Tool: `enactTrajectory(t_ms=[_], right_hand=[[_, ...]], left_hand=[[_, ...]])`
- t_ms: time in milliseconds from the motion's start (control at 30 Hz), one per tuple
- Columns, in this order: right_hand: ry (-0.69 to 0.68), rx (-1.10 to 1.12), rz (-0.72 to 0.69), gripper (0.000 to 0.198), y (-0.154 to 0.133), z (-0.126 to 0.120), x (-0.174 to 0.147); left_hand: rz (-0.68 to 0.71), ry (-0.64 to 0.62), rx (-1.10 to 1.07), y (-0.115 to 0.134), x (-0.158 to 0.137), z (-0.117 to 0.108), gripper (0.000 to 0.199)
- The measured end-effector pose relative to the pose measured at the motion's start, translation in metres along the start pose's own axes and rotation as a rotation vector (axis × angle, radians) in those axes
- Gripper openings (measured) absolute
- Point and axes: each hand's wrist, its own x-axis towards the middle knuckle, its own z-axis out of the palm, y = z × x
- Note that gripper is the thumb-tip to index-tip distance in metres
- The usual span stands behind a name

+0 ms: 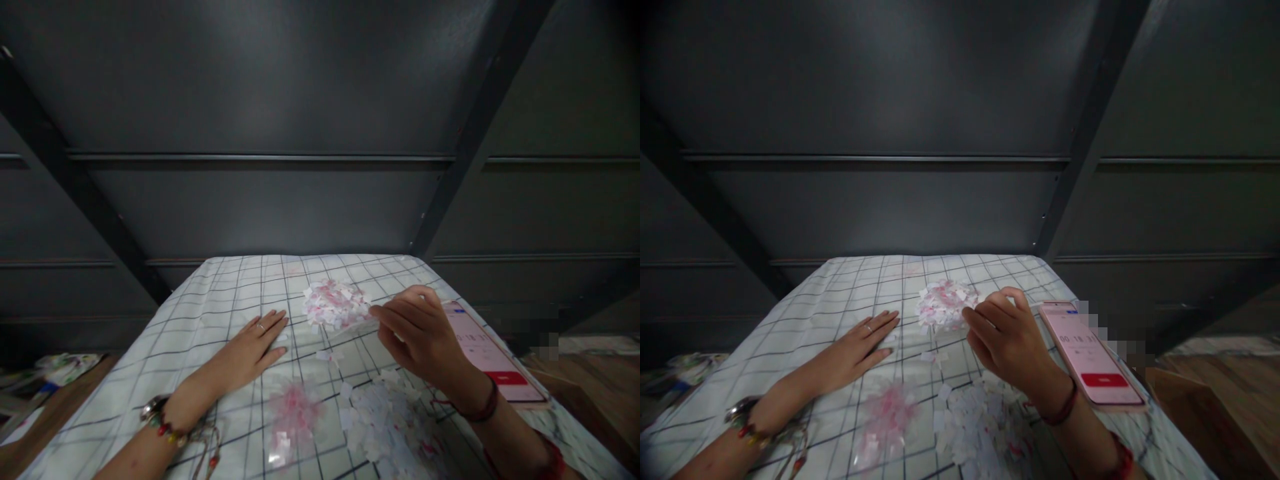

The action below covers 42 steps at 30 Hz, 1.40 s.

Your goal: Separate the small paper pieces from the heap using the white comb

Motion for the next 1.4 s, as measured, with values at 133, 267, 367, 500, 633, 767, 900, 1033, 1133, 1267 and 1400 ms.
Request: enactTrajectory(t_ms=[133,267,367,500,633,767,900,1033,1133,1267,1400], right_hand=[[-0.047,0.003,-0.027,0.018,-0.005,0.003,0.001],[-0.026,0.037,-0.052,0.020,-0.012,0.011,0.003],[-0.037,0.056,-0.084,0.020,-0.020,0.017,0.005],[-0.070,0.049,-0.132,0.021,-0.031,0.025,0.010],[-0.083,0.057,-0.163,0.022,-0.038,0.029,0.013],[-0.069,0.112,-0.113,0.023,-0.035,0.026,0.013],[-0.073,0.133,-0.093,0.026,-0.023,0.013,0.012],[-0.091,0.128,-0.072,0.026,-0.011,0.000,0.011],[-0.071,0.096,-0.059,0.025,-0.010,-0.002,0.010],[-0.060,0.099,-0.075,0.022,-0.018,0.009,0.010],[-0.070,0.115,-0.092,0.024,-0.021,0.014,0.010]], left_hand=[[-0.013,-0.009,-0.020,0.000,0.001,0.001,0.055],[-0.024,-0.014,-0.024,0.000,0.002,0.002,0.056],[-0.036,-0.018,-0.032,0.001,0.002,0.001,0.060],[-0.043,-0.002,-0.023,0.002,0.000,-0.002,0.062],[-0.029,0.011,-0.014,0.002,-0.002,-0.003,0.061],[-0.047,-0.006,-0.012,0.003,-0.002,-0.003,0.063],[-0.050,-0.011,-0.001,0.002,-0.003,-0.002,0.062],[-0.044,-0.001,0.000,0.001,-0.003,-0.001,0.060],[-0.043,-0.013,-0.006,0.001,-0.002,-0.001,0.061],[-0.048,-0.023,-0.002,0.001,-0.001,-0.001,0.062],[-0.046,-0.020,-0.006,0.003,-0.001,-0.003,0.060]])
